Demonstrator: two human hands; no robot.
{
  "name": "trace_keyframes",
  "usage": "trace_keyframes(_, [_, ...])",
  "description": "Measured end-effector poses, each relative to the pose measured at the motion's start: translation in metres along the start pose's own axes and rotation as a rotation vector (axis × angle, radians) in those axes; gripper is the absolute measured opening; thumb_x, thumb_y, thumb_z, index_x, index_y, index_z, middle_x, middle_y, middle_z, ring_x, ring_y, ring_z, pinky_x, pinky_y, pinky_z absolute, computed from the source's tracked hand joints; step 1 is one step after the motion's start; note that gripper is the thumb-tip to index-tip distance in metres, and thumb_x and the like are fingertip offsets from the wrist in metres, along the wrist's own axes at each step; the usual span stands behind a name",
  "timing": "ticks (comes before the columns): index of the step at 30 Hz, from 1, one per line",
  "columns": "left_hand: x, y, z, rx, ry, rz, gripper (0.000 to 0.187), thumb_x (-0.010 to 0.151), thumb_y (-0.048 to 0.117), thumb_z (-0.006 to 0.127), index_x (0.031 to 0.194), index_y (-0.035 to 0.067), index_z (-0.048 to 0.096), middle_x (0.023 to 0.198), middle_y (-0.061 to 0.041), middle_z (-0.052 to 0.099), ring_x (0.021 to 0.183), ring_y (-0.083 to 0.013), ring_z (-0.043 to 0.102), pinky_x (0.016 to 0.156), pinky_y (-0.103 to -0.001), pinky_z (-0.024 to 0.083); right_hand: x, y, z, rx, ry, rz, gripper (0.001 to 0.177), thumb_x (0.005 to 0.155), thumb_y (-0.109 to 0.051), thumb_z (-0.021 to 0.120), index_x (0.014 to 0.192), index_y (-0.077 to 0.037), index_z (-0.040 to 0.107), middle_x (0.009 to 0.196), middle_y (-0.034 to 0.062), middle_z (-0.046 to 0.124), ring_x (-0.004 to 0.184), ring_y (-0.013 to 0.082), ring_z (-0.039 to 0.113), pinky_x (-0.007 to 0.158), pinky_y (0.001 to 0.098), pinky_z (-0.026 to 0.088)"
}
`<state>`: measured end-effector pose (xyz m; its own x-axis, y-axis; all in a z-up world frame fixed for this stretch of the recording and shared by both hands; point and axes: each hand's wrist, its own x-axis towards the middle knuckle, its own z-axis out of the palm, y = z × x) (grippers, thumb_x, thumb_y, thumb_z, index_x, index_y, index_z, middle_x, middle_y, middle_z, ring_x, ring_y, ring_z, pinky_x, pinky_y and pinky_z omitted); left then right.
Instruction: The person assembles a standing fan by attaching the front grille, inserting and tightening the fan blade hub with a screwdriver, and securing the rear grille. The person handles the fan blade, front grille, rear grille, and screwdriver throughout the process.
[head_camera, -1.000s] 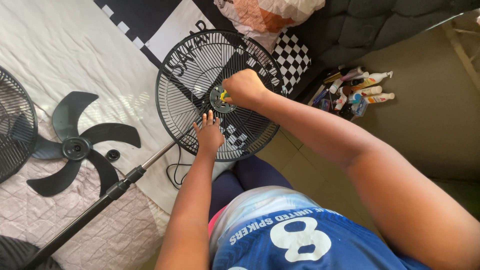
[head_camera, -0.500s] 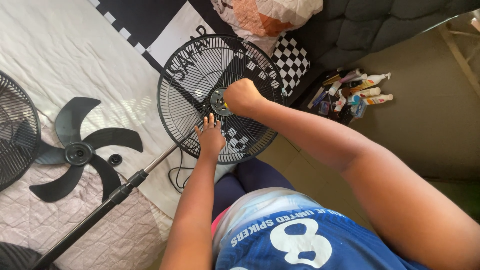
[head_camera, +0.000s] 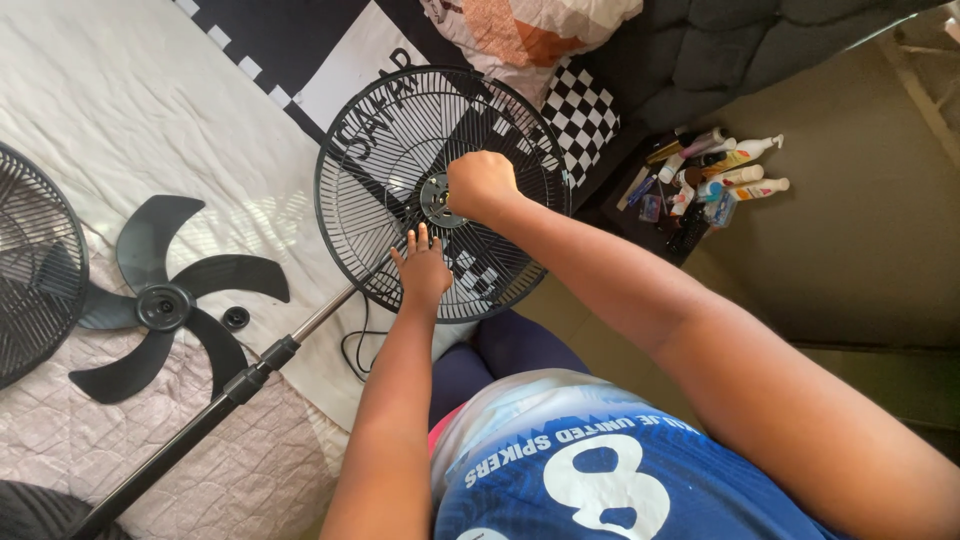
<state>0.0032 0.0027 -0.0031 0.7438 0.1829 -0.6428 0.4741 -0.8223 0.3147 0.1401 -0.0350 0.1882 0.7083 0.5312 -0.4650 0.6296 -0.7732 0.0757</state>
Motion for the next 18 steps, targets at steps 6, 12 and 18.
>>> trace_keyframes(6, [0.002,-0.002,-0.001,0.046,-0.013,0.000,0.075,0.088,0.013,0.058,0.159,0.020,0.035,0.174,-0.003,0.000,0.160,-0.0236,0.003,0.124,-0.062,0.006,-0.002,-0.010,-0.002,0.048,-0.011,0.070,0.014,0.076,-0.019,0.078,0.087,-0.010,0.079,0.088,0.0101,0.076,0.086,0.0262,0.074,0.072,0.0372,0.059])
trace_keyframes(12, [0.006,-0.001,-0.003,0.055,-0.064,-0.008,0.074,0.091,0.016,0.057,0.160,0.022,0.032,0.174,-0.001,-0.004,0.160,-0.0224,0.001,0.124,-0.062,0.005,-0.007,-0.013,-0.007,0.075,-0.024,0.120,0.018,0.081,-0.025,0.079,0.090,-0.009,0.079,0.091,0.0096,0.076,0.088,0.0257,0.074,0.071,0.0369,0.059])
trace_keyframes(18, [-0.001,-0.001,-0.009,0.046,-0.112,-0.037,0.076,0.091,0.017,0.058,0.161,0.028,0.030,0.173,0.004,-0.005,0.159,-0.0197,0.001,0.126,-0.059,0.005,-0.011,-0.019,0.001,0.055,-0.063,0.122,0.021,0.082,-0.027,0.078,0.092,-0.009,0.079,0.093,0.0086,0.077,0.089,0.0242,0.075,0.071,0.0366,0.060])
